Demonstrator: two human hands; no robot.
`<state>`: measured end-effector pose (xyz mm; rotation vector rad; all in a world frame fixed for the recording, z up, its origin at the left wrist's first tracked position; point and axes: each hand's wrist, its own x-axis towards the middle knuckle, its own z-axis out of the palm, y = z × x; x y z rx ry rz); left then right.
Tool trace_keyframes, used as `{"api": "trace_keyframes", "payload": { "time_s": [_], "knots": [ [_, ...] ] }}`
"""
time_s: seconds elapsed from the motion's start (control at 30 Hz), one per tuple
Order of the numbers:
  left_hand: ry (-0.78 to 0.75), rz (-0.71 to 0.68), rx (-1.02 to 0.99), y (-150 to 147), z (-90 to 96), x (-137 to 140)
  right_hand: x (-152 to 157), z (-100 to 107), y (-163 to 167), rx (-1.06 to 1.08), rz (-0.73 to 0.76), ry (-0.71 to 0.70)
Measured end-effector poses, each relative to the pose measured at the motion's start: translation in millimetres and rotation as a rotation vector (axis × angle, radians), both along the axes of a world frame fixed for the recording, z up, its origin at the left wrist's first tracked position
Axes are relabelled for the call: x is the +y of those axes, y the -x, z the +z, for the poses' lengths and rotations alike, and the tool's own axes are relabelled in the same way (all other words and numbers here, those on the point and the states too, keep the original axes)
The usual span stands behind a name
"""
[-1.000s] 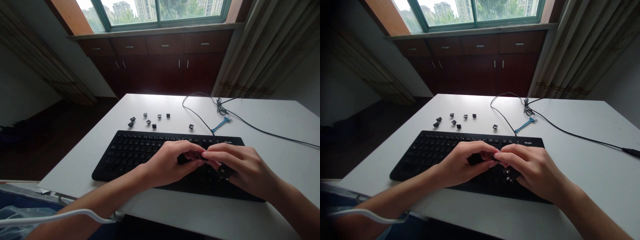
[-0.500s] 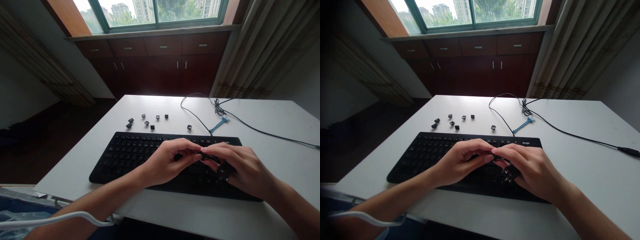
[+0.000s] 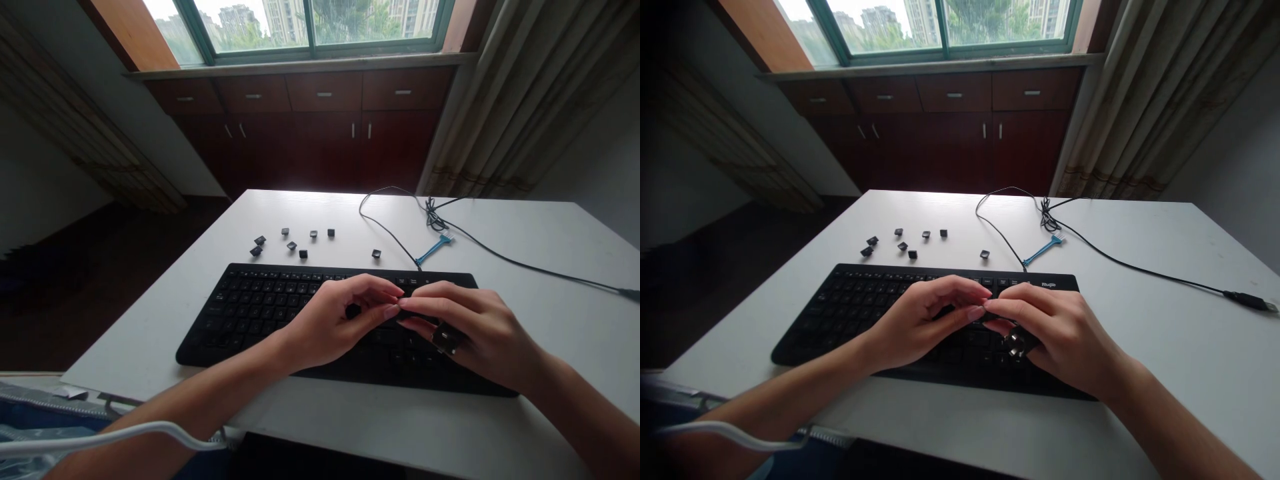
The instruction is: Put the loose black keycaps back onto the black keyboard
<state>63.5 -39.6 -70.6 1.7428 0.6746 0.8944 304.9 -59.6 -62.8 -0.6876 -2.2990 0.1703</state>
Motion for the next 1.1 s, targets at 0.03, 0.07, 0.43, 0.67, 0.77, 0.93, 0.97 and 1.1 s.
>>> {"api": "trace_keyframes", "payload": {
  "time_s": [0.03, 0.07, 0.43, 0.67, 0.77, 0.93, 0.97, 1.1],
  "knots": [
    [-0.006, -0.008, 0.001, 0, 0.0, 0, 0, 0, 0, 0.002, -0.006, -0.010],
    [-0.014, -0.021, 0.002, 0, 0.2, -1, 1, 1, 0, 0.007, -0.013, -0.019],
    [-0.283, 0.001, 0.179, 1, -0.8, -5, -37, 9, -51, 0.055, -0.271, -0.039],
    [-0.400, -0.069, 0.206, 0, -4.6, -6, -77, -15, -73, -0.057, -0.338, 0.041],
    [-0.418, -0.071, 0.200, -1, -4.0, -4, -77, -17, -73, -0.086, -0.297, 0.055],
    [-0.428, -0.072, 0.209, -1, -3.5, -4, -77, -20, -81, -0.115, -0.273, 0.067],
    [-0.433, -0.075, 0.209, 0, -3.5, -4, -77, -21, -82, -0.115, -0.271, 0.062],
    [-0.443, -0.081, 0.223, 0, -3.1, -5, -78, -24, -82, -0.106, -0.300, 0.039]
  ]
}}
